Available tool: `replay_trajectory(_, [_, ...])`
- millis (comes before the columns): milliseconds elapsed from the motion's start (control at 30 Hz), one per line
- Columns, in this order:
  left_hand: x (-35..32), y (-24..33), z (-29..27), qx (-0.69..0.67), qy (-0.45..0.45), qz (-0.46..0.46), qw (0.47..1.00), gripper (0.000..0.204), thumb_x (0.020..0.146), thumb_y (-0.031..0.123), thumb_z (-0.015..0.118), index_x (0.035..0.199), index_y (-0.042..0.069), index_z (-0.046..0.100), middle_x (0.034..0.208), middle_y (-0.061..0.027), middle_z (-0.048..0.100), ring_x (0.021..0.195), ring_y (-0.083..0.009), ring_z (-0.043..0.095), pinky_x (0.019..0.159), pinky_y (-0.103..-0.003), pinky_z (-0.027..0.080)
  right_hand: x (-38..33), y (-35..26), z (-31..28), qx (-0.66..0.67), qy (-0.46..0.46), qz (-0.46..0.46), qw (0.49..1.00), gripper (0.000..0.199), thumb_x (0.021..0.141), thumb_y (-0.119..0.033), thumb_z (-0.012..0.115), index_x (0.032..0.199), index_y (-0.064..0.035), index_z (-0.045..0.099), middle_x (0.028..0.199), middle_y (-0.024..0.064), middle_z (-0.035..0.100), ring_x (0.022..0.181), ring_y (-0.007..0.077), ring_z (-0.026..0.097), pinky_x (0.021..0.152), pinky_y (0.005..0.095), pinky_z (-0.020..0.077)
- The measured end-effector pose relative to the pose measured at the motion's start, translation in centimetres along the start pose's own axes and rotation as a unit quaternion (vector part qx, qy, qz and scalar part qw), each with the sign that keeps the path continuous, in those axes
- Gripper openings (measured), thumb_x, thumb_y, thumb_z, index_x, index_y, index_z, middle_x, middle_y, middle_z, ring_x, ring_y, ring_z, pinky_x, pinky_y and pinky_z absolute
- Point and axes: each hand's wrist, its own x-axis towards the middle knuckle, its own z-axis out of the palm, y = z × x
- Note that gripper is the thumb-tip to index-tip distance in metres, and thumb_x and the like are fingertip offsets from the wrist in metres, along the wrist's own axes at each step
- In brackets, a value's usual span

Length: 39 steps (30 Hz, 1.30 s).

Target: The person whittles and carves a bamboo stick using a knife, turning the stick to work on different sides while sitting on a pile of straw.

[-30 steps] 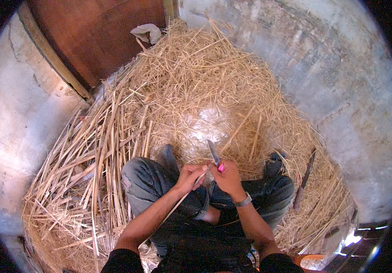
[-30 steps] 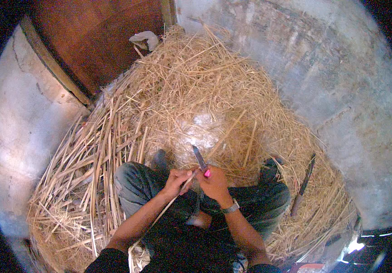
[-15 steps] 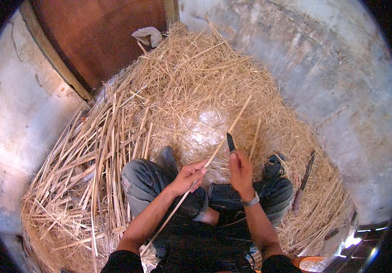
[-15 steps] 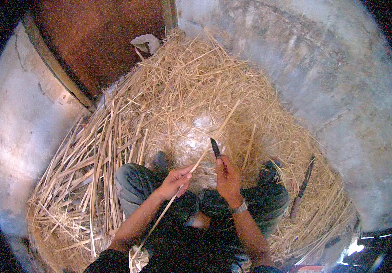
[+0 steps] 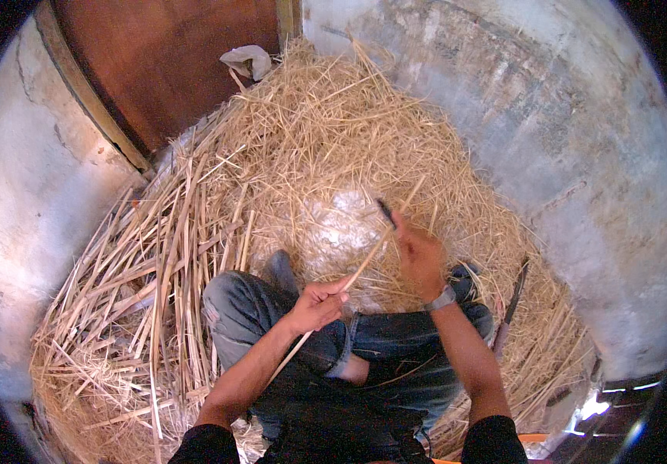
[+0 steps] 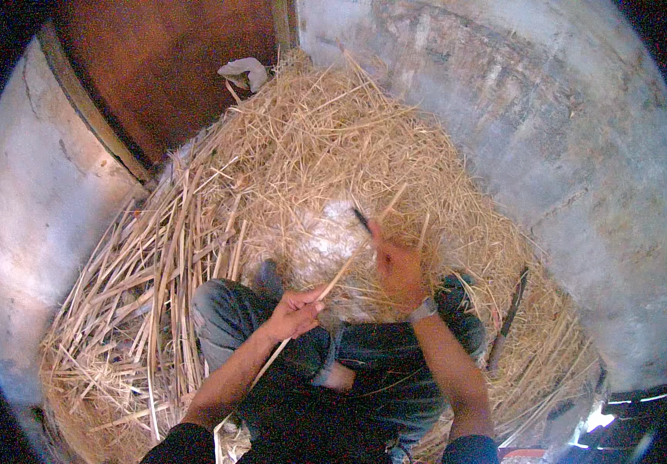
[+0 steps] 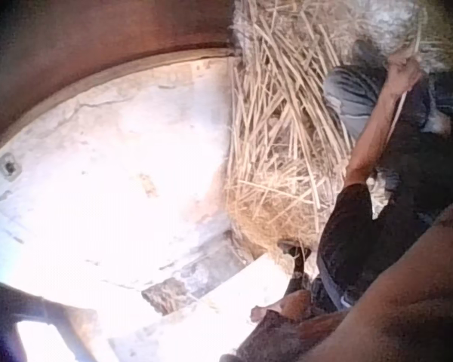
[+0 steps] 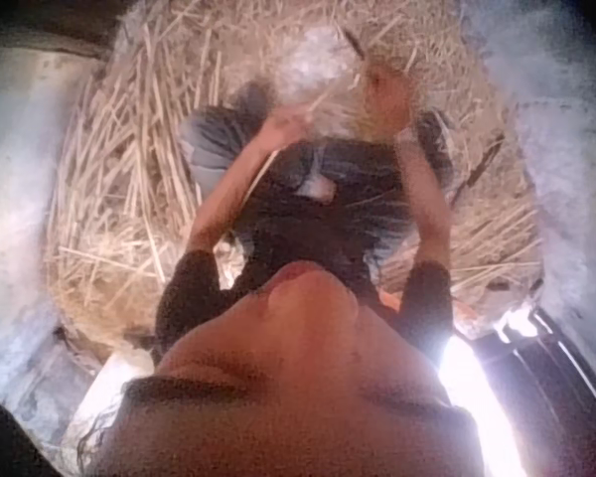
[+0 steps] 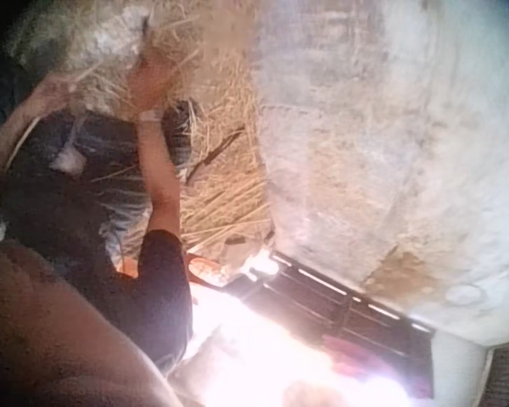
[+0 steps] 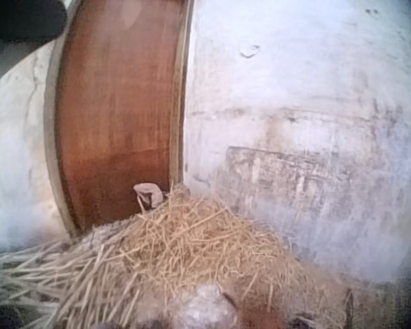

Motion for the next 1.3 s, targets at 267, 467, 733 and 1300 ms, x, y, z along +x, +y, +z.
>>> replay_trajectory(267, [0.1,0.0,-1.1,-0.038,0.041,0.032,0.998,0.046,0.100,0.017,0.057,0.144,0.006,0.049,0.050,0.0067,0.037,0.037,-0.0042,0.034,0.035,-0.022,0.026,-5.9,-8.1,5.1,0.133,-0.039,-0.025,0.990,0.053,0.084,0.005,0.060,0.134,-0.0116,0.062,0.072,0.0157,0.057,0.057,0.0250,0.056,0.057,0.0356,0.0455])
replay_trajectory(467, [0.1,1.4,-0.2,-0.101,0.024,0.029,0.994,0.047,0.102,0.016,0.054,0.147,0.005,0.044,0.052,0.0077,0.034,0.038,-0.0034,0.029,0.037,-0.021,0.026,-3.1,-6.0,3.2,0.010,-0.062,0.025,0.998,0.056,0.089,-0.003,0.056,0.143,-0.0199,0.054,0.077,0.0175,0.062,0.070,0.0332,0.062,0.065,0.0434,0.0516])
replay_trajectory(733, [-0.2,0.3,-0.4,-0.160,0.024,0.044,0.986,0.038,0.103,0.017,0.052,0.139,0.005,0.052,0.053,0.0075,0.033,0.039,-0.0036,0.029,0.036,-0.021,0.026,-2.7,-7.2,3.2,0.024,-0.123,0.018,0.992,0.053,0.090,-0.005,0.055,0.141,-0.0197,0.055,0.098,0.0201,0.069,0.080,0.0354,0.068,0.070,0.0411,0.0550])
replay_trajectory(1300, [0.6,-0.4,-1.1,-0.187,-0.056,0.093,0.976,0.075,0.100,0.056,0.047,0.148,0.000,0.039,0.051,0.0026,0.043,0.038,-0.0063,0.037,0.037,-0.021,0.029,-5.4,-7.0,2.7,0.382,0.033,0.227,0.895,0.024,0.092,-0.017,0.068,0.115,-0.0078,0.071,0.073,-0.0012,0.060,0.061,0.0066,0.050,0.053,0.0265,0.0403])
